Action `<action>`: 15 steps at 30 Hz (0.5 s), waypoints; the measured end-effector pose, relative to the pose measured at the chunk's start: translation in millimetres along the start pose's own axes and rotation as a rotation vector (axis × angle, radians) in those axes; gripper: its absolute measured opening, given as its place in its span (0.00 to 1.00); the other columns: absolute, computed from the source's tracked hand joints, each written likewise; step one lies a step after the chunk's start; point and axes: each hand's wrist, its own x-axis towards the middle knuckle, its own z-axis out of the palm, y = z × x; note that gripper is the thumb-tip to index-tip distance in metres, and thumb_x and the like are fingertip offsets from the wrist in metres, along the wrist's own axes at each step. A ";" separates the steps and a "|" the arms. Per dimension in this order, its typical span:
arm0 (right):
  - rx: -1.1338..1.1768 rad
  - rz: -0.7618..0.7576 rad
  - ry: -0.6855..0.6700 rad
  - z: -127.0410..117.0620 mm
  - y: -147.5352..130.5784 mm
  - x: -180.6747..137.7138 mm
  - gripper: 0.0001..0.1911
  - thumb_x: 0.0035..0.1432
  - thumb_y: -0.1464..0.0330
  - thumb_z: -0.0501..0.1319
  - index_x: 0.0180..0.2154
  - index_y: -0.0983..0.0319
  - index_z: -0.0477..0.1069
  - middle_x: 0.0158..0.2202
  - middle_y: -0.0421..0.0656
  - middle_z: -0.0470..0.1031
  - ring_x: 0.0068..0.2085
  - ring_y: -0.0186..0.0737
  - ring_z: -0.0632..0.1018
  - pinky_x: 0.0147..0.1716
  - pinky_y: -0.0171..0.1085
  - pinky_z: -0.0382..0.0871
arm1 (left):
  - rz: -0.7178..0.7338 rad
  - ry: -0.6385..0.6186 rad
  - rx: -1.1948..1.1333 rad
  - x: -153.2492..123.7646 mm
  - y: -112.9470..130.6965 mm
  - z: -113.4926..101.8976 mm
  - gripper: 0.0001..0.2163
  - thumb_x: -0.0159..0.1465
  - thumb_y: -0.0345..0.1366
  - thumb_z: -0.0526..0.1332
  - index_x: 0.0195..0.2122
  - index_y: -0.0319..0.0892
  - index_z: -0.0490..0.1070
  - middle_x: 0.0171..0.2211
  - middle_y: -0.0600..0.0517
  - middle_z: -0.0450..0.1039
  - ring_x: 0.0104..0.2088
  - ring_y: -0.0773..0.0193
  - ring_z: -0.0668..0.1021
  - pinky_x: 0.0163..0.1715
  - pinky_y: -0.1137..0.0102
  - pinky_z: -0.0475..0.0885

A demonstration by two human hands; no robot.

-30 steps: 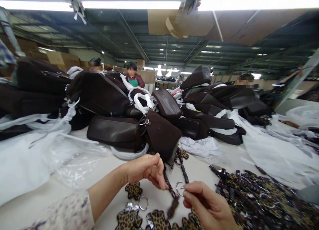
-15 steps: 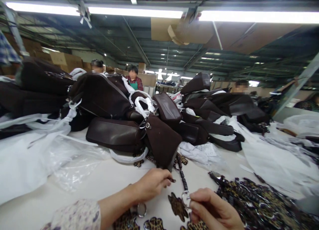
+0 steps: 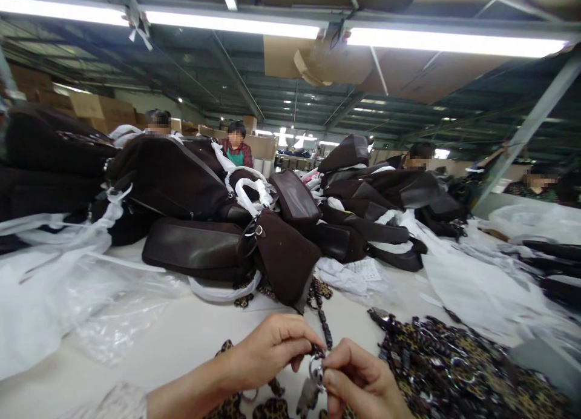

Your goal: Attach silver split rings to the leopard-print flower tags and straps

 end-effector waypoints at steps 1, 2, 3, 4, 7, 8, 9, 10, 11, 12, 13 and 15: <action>0.003 0.005 -0.005 -0.3 0.6 0.3 0.20 0.45 0.54 0.74 0.24 0.62 0.72 0.13 0.36 0.74 0.15 0.30 0.73 0.17 0.28 0.67 | -0.010 0.001 -0.002 -0.3 0.1 0.1 0.11 0.64 0.37 0.59 0.36 0.38 0.79 0.24 0.55 0.65 0.22 0.71 0.66 0.24 0.76 0.61; 0.006 0.010 -0.009 -0.5 1.3 0.6 0.20 0.45 0.54 0.74 0.24 0.62 0.71 0.13 0.36 0.75 0.15 0.30 0.73 0.17 0.28 0.67 | -0.016 0.000 0.004 -0.6 0.1 0.2 0.10 0.63 0.36 0.59 0.36 0.39 0.79 0.22 0.55 0.64 0.22 0.71 0.66 0.24 0.76 0.60; 0.010 0.015 -0.010 -0.6 2.0 0.9 0.20 0.45 0.54 0.74 0.23 0.62 0.70 0.13 0.36 0.75 0.15 0.30 0.73 0.17 0.28 0.67 | -0.016 0.003 0.018 -1.1 0.2 0.3 0.10 0.63 0.36 0.59 0.36 0.39 0.80 0.21 0.56 0.63 0.22 0.71 0.65 0.24 0.76 0.60; 0.013 0.021 -0.005 -0.4 2.8 1.3 0.21 0.45 0.54 0.74 0.23 0.61 0.70 0.13 0.36 0.75 0.14 0.31 0.73 0.17 0.28 0.67 | -0.013 0.006 0.038 -1.6 0.4 0.5 0.10 0.63 0.35 0.59 0.36 0.39 0.80 0.20 0.56 0.63 0.22 0.71 0.65 0.24 0.76 0.60; -0.003 -0.002 0.053 0.9 5.2 4.7 0.20 0.45 0.54 0.74 0.23 0.61 0.71 0.13 0.36 0.74 0.15 0.31 0.72 0.16 0.29 0.67 | -0.003 0.010 0.090 -3.2 2.4 1.2 0.11 0.63 0.32 0.58 0.40 0.41 0.80 0.23 0.55 0.67 0.23 0.70 0.66 0.25 0.76 0.61; -0.029 -0.039 0.098 1.1 5.7 6.5 0.20 0.45 0.53 0.73 0.22 0.61 0.72 0.13 0.36 0.73 0.15 0.32 0.72 0.17 0.29 0.66 | -0.005 0.000 0.092 -3.5 3.4 1.3 0.12 0.63 0.31 0.57 0.42 0.42 0.80 0.25 0.54 0.70 0.24 0.70 0.66 0.26 0.76 0.61; -0.066 -0.090 0.154 0.5 6.0 8.4 0.19 0.45 0.53 0.73 0.22 0.61 0.73 0.14 0.35 0.72 0.16 0.32 0.71 0.17 0.29 0.66 | -0.005 -0.013 0.084 -3.6 4.2 1.3 0.14 0.63 0.30 0.57 0.45 0.43 0.79 0.28 0.53 0.72 0.25 0.70 0.68 0.26 0.77 0.62; -0.107 -0.144 0.210 -1.7 5.6 9.8 0.18 0.46 0.54 0.73 0.22 0.60 0.74 0.14 0.35 0.71 0.17 0.32 0.70 0.17 0.30 0.65 | -0.004 -0.028 0.069 -3.5 4.8 0.9 0.15 0.63 0.30 0.56 0.48 0.44 0.77 0.31 0.53 0.75 0.27 0.69 0.70 0.27 0.76 0.64; -0.142 -0.191 0.258 -6.3 4.4 10.3 0.17 0.46 0.54 0.72 0.23 0.60 0.75 0.15 0.36 0.71 0.18 0.34 0.70 0.18 0.31 0.65 | 0.001 -0.036 0.058 -3.1 4.8 0.1 0.16 0.63 0.31 0.56 0.51 0.44 0.76 0.34 0.52 0.76 0.29 0.68 0.72 0.29 0.76 0.66; -0.177 -0.226 0.308 -14.0 2.2 9.2 0.15 0.48 0.55 0.72 0.24 0.59 0.76 0.16 0.36 0.71 0.19 0.35 0.71 0.19 0.32 0.67 | 0.005 -0.040 0.058 -2.6 4.2 -1.3 0.17 0.64 0.32 0.56 0.53 0.44 0.74 0.35 0.51 0.77 0.31 0.67 0.74 0.33 0.74 0.68; -0.212 -0.254 0.367 -25.3 -1.1 6.3 0.13 0.49 0.56 0.71 0.26 0.58 0.77 0.18 0.37 0.73 0.21 0.37 0.72 0.21 0.33 0.69 | 0.005 -0.035 0.069 -1.8 2.7 -3.4 0.18 0.64 0.33 0.56 0.55 0.44 0.73 0.37 0.50 0.78 0.34 0.65 0.76 0.37 0.73 0.70; -0.283 -0.317 0.496 -58.2 -10.9 -5.1 0.08 0.54 0.60 0.70 0.35 0.56 0.78 0.25 0.38 0.78 0.28 0.41 0.78 0.29 0.35 0.74 | -0.021 -0.023 0.123 -0.2 -2.7 -9.2 0.18 0.65 0.34 0.56 0.56 0.42 0.71 0.38 0.49 0.79 0.39 0.63 0.78 0.45 0.69 0.69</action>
